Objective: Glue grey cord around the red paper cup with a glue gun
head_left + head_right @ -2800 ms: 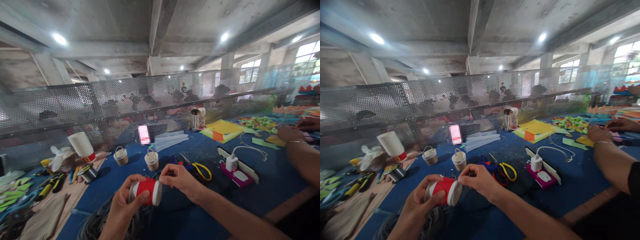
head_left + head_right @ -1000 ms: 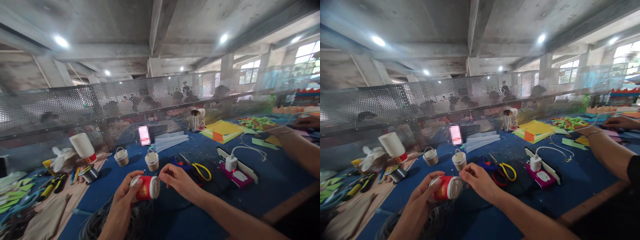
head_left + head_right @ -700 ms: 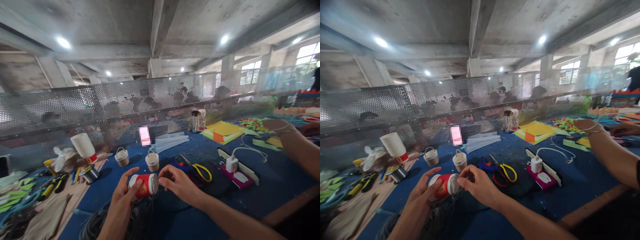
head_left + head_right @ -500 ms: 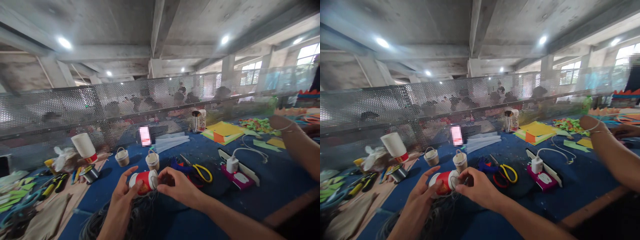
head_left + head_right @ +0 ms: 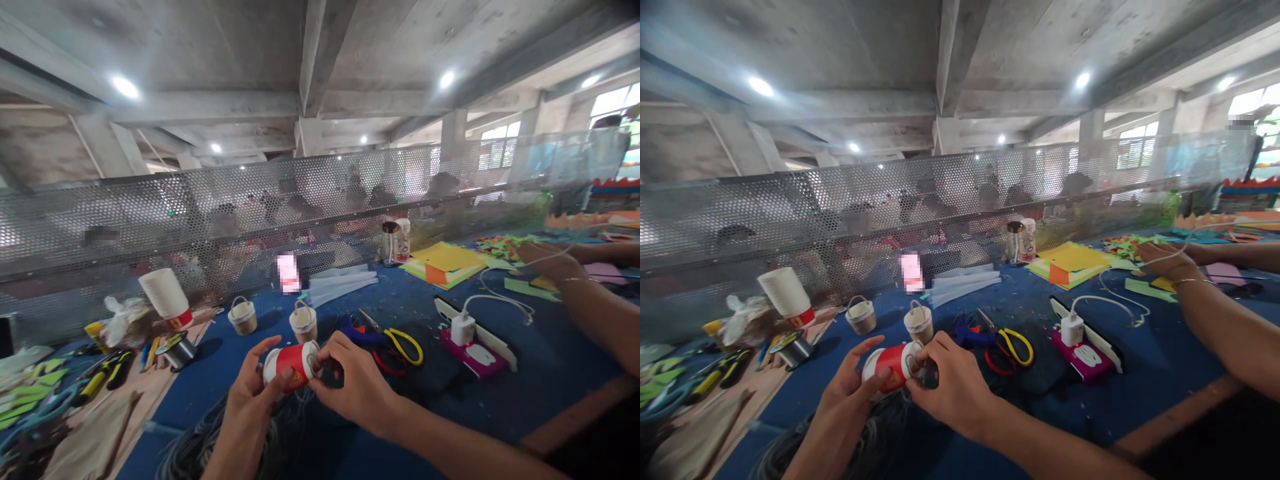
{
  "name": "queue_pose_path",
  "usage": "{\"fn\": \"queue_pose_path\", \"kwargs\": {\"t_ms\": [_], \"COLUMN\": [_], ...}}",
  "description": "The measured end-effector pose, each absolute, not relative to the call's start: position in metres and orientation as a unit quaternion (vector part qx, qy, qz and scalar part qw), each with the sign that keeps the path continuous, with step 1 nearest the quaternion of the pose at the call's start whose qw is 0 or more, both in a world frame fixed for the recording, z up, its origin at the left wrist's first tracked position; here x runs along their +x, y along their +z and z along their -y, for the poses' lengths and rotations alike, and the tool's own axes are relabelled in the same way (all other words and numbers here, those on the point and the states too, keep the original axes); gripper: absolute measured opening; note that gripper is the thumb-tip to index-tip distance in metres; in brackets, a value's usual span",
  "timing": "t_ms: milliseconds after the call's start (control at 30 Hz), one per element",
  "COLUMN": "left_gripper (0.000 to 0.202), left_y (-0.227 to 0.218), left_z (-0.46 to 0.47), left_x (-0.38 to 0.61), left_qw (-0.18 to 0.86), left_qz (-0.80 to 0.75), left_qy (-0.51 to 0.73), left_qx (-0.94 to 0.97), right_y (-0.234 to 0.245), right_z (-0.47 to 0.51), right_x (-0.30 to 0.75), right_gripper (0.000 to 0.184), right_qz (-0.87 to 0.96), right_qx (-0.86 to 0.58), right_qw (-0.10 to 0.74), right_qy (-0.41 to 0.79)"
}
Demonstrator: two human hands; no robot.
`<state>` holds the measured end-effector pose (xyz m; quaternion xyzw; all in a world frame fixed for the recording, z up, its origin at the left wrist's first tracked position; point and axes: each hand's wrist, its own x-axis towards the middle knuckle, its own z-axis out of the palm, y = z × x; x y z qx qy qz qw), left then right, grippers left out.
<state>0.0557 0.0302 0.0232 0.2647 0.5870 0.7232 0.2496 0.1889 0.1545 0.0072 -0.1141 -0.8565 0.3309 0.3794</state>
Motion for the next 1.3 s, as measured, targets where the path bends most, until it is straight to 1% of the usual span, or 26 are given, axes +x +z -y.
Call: {"fn": "queue_pose_path", "kwargs": {"t_ms": [100, 233, 333, 467, 633, 767, 833, 900, 1000, 1067, 1133, 1233, 1300], "left_gripper": [0.078, 0.068, 0.064, 0.062, 0.061, 0.059, 0.058, 0.059, 0.061, 0.06, 0.06, 0.061, 0.061], "left_y": [0.026, 0.024, 0.022, 0.022, 0.022, 0.022, 0.023, 0.023, 0.02, 0.018, 0.017, 0.02, 0.022], "left_z": [-0.029, -0.026, -0.026, -0.026, -0.024, -0.024, -0.024, -0.023, -0.022, -0.02, -0.019, -0.018, -0.018], "left_x": [0.056, 0.053, 0.05, 0.046, 0.042, 0.043, 0.043, 0.042, 0.038, 0.035, 0.033, 0.033, 0.034], "left_qw": [0.284, 0.343, 0.362, 0.347, 0.31, 0.275, 0.25, 0.222, 0.199, 0.2, 0.189, 0.177, 0.175], "left_qz": [-0.575, -0.552, -0.564, -0.569, -0.571, -0.587, -0.602, -0.62, -0.648, -0.653, -0.668, -0.684, -0.689], "left_qy": [0.723, 0.721, 0.703, 0.71, 0.719, 0.718, 0.712, 0.704, 0.684, 0.673, 0.66, 0.65, 0.645], "left_qx": [0.256, 0.242, 0.237, 0.229, 0.246, 0.255, 0.262, 0.267, 0.27, 0.285, 0.287, 0.28, 0.28], "right_y": [0.008, 0.007, 0.007, 0.011, 0.014, 0.019, 0.023, 0.028, 0.032, 0.03, 0.024, 0.016, 0.012], "right_z": [-0.155, -0.155, -0.153, -0.152, -0.152, -0.155, -0.165, -0.185, -0.224, -0.248, -0.265, -0.272, -0.268], "right_x": [0.19, 0.191, 0.192, 0.196, 0.201, 0.204, 0.205, 0.208, 0.219, 0.228, 0.235, 0.238, 0.235], "right_gripper": [0.011, 0.014, 0.016, 0.025, 0.01, 0.014, 0.017, 0.019, 0.018, 0.017, 0.013, 0.008, 0.011], "right_qz": [0.864, 0.875, 0.886, 0.89, 0.895, 0.904, 0.899, 0.896, 0.892, 0.889, 0.892, 0.912, 0.927], "right_qx": [-0.107, -0.099, -0.099, -0.108, -0.071, -0.029, -0.048, -0.108, -0.279, -0.321, -0.343, -0.328, -0.297], "right_qw": [0.387, 0.389, 0.372, 0.35, 0.356, 0.366, 0.387, 0.396, 0.339, 0.312, 0.279, 0.226, 0.204], "right_qy": [0.303, 0.272, 0.258, 0.272, 0.257, 0.219, 0.199, 0.17, 0.108, 0.098, 0.095, 0.1, 0.103]}}
